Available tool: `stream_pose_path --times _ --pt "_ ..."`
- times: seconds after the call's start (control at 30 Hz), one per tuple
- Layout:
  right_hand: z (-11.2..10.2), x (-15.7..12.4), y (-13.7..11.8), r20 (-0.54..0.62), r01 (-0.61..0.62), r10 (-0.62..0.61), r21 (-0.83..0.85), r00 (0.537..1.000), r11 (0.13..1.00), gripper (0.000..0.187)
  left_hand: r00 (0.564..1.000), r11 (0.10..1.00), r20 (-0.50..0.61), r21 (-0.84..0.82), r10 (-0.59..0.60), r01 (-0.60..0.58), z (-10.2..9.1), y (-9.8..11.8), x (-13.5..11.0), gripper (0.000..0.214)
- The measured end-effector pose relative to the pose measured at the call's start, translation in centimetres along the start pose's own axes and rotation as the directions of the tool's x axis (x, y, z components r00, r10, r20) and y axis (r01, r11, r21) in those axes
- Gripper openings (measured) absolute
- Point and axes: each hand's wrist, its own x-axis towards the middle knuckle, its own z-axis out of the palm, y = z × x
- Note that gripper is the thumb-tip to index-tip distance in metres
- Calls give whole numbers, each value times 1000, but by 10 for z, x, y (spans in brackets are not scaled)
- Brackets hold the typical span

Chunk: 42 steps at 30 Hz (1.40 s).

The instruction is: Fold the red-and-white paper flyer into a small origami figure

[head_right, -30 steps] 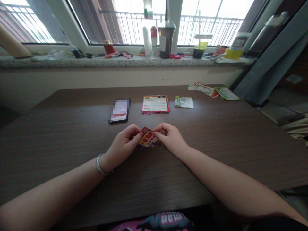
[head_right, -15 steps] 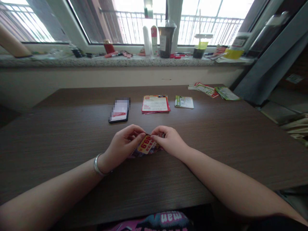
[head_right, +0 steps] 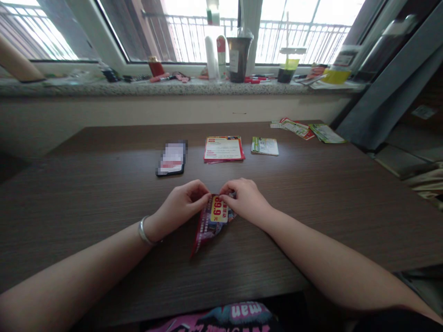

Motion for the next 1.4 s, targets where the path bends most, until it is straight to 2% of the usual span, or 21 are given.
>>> stream_pose_path --times 0.2,0.3,0.47,0.67,0.8,1.0,1.4 --pt "7 3 7 5 -31 31 15 1000 999 5 1000 1000 27 7 0 0 1 -7 2 11" --pt "9 4 8 -2 -7 7 7 1000 1000 6 1000 1000 27 0 5 -5 2 -11 3 11" --pt "10 7 11 -50 60 -66 -112 997 992 3 1000 995 2 99 4 -4 0 -11 5 9" --pt "16 13 18 -51 181 -194 -193 980 964 3 1000 949 9 316 16 -18 -3 -12 12 7" --pt "15 10 15 -90 270 -294 -217 951 938 8 999 939 -18 342 35 -27 -3 -16 15 7" --pt "14 2 8 6 420 -430 -223 903 880 17 998 950 -64 313 3 17 -5 -23 20 9" --pt "15 0 9 117 467 -452 -266 884 843 17 993 939 -112 339 -25 61 -15 -34 27 11"
